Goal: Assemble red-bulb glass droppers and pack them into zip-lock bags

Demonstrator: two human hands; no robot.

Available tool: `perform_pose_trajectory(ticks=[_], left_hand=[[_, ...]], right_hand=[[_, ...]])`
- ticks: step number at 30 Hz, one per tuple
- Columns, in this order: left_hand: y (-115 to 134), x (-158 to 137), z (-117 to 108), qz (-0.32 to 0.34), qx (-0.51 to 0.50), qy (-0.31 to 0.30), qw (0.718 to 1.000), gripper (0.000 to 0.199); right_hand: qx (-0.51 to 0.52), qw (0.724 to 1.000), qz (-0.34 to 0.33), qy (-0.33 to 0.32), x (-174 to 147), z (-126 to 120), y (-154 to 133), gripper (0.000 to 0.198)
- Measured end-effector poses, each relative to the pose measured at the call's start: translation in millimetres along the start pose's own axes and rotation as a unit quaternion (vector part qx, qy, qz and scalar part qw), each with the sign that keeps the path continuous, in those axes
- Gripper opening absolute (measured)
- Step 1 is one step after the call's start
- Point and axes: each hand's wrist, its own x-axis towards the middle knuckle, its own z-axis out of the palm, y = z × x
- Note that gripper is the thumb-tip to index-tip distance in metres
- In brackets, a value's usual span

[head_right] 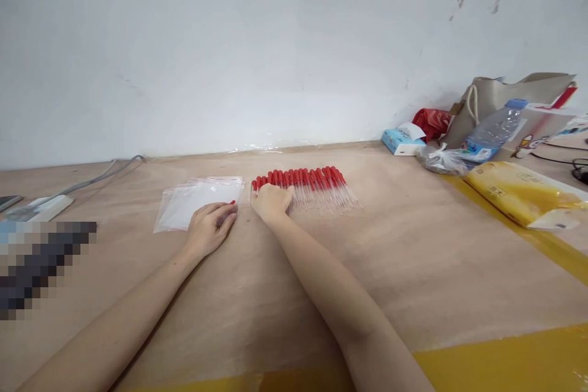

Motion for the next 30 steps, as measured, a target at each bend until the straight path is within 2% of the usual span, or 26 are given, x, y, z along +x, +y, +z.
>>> perform_pose_trajectory(ticks=[4,7,10,16,20,23,26,28,30], left_hand=[[0.3,-0.3,-0.4,0.001,-0.001,0.009,1.0,0.021],[1.4,-0.4,-1.5,-0.003,-0.001,0.003,1.0,0.021],[2.7,-1.0,-2.9,-0.007,-0.002,0.004,1.0,0.021],[-0.8,-2.3,-2.2,-0.042,-0.025,0.041,0.998,0.019],[-3.2,-2.8,-2.3,-0.044,-0.071,0.058,0.995,0.019],[-1.7,-3.6,-5.7,-0.048,-0.068,0.066,0.994,0.02],[3.4,-5.8,-10.1,-0.058,-0.052,0.08,0.994,0.026],[9.9,-8.3,-12.1,-0.051,-0.05,0.074,0.995,0.033],[18.8,-11.8,-13.0,-0.021,-0.057,0.048,0.997,0.033]], right_hand=[[-0.019,1.0,-0.015,0.012,-2.4,-1.4,-1.3,0.043],[-0.011,0.998,-0.055,0.04,-2.3,-1.2,-5.5,0.036],[-0.016,0.996,-0.082,0.038,1.0,-0.1,-13.9,0.03],[-0.027,0.998,-0.041,-0.027,8.6,6.2,-32.5,0.022],[-0.034,0.998,-0.036,-0.031,9.3,11.0,-42.8,0.023],[-0.036,0.999,-0.033,-0.024,3.4,7.4,-43.7,0.023],[-0.036,0.997,-0.066,0.009,-11.6,-2.6,-25.5,0.022],[-0.037,0.988,-0.142,0.053,-25.3,-10.4,0.8,0.021],[-0.036,0.974,-0.216,0.057,-39.0,-17.9,34.9,0.021]])
